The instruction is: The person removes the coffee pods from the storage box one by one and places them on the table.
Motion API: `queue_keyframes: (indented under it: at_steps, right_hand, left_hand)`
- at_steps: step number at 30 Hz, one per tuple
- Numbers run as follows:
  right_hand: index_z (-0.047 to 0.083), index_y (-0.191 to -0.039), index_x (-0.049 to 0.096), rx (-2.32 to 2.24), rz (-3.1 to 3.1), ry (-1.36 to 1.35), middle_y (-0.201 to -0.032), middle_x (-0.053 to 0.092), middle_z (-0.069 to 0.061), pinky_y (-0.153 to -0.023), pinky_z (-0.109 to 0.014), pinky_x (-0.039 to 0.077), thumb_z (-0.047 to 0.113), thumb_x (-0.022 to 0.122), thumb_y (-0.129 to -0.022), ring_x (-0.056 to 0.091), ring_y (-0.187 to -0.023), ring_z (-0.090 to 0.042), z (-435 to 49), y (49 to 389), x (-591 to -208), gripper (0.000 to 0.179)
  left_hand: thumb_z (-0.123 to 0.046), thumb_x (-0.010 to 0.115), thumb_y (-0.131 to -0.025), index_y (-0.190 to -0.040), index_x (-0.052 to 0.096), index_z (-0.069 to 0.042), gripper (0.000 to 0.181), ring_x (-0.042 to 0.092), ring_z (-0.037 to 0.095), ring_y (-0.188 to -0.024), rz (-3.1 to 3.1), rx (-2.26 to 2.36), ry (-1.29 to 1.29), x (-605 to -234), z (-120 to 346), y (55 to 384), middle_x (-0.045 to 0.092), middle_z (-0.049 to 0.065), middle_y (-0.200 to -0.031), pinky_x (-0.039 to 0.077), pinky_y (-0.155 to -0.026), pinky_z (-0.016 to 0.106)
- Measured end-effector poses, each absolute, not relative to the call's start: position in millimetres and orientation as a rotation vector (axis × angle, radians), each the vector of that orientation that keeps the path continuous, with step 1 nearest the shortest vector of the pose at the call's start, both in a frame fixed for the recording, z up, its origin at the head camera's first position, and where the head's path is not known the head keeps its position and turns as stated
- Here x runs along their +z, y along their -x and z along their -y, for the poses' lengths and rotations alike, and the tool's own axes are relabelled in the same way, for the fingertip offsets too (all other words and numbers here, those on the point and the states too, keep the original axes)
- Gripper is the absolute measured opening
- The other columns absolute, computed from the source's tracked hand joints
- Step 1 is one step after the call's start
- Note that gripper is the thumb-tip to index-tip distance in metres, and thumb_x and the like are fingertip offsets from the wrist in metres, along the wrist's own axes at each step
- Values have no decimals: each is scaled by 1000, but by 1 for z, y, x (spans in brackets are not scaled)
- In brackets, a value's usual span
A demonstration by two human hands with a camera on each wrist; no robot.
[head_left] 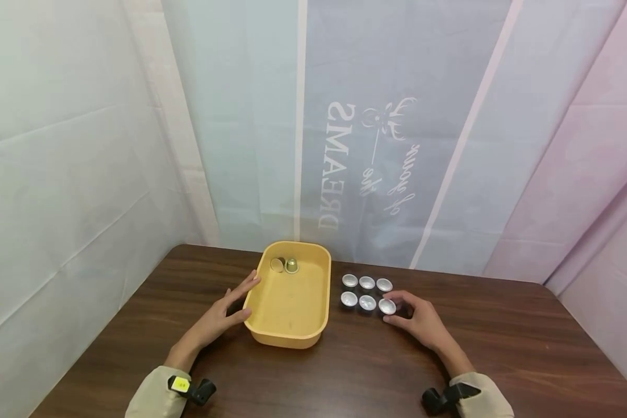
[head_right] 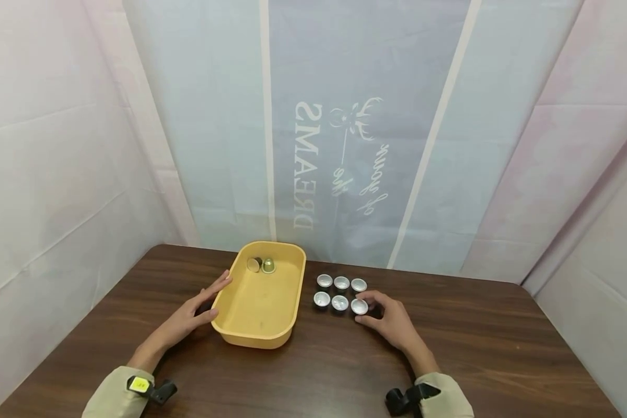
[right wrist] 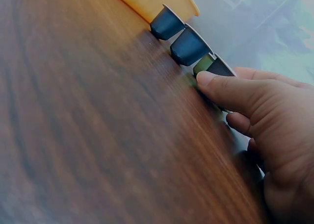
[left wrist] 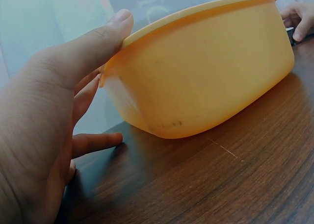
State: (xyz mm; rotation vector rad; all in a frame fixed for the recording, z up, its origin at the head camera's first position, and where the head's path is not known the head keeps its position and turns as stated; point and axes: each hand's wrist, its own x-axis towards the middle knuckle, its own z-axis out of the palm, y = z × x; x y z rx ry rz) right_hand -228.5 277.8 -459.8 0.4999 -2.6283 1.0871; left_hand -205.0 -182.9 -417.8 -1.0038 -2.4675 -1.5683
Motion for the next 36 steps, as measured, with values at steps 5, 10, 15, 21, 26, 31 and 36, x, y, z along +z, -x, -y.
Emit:
queue_keyframes:
  at_steps: [5, 10, 15, 21, 26, 31, 36]
  right_hand:
    - [31, -109, 66, 1077, 2622, -507, -83, 59, 10, -56, -24, 40, 33, 83, -74, 50, -68, -14, -278, 229, -461, 39]
    - [30, -109, 66, 1067, 2620, -509, -83, 58, 9, -56, -24, 40, 32, 83, -74, 50, -69, -13, -277, 229, -462, 39]
    - [26, -112, 66, 1059, 2607, -528, -87, 61, 11, -58, -24, 41, 29, 85, -73, 53, -73, -13, -277, 229, -462, 44]
    - [25, -113, 66, 1070, 2599, -547, -86, 60, 10, -59, -24, 42, 28, 85, -73, 53, -74, -13, -277, 230, -461, 45]
    - [27, -113, 66, 1082, 2602, -554, -83, 57, 8, -58, -25, 41, 30, 85, -72, 51, -73, -13, -276, 231, -462, 45]
    - [25, -113, 66, 1125, 2573, -579, -79, 57, 6, -55, -24, 41, 31, 84, -73, 51, -69, -13, -277, 231, -462, 45]
    - [15, -117, 64, 1250, 2485, -619, -86, 62, 2, -53, -23, 42, 22, 84, -74, 53, -68, -14, -280, 228, -459, 48]
  left_hand:
    - [0, 56, -93, -149, 33, -4, 60, 13, 41, -141, 2471, -1579, 1001, -417, 183, 205, 18, 17, -156, -7, -102, 71]
    - [1, 56, -93, -149, 34, -4, 60, 13, 41, -141, 2478, -1567, 1014, -418, 183, 206, 18, 18, -156, -6, -102, 72]
    - [1, 56, -93, -149, 33, -7, 62, 13, 38, -142, 2487, -1561, 1003, -430, 186, 213, 18, 12, -157, -6, -102, 72]
    - [-4, 57, -94, -152, 31, -16, 64, 13, 31, -144, 2516, -1531, 988, -448, 194, 226, 16, 0, -159, -6, -103, 71]
    - [-8, 56, -96, -152, 30, -18, 63, 12, 30, -144, 2531, -1509, 989, -447, 196, 227, 15, -2, -159, -6, -103, 70]
    - [-7, 56, -96, -152, 30, -15, 63, 12, 29, -144, 2522, -1512, 1001, -448, 196, 228, 15, 1, -159, -6, -103, 70]
    - [-6, 57, -95, -152, 30, -15, 63, 12, 32, -144, 2520, -1513, 1009, -449, 195, 227, 15, 3, -159, -6, -102, 71]
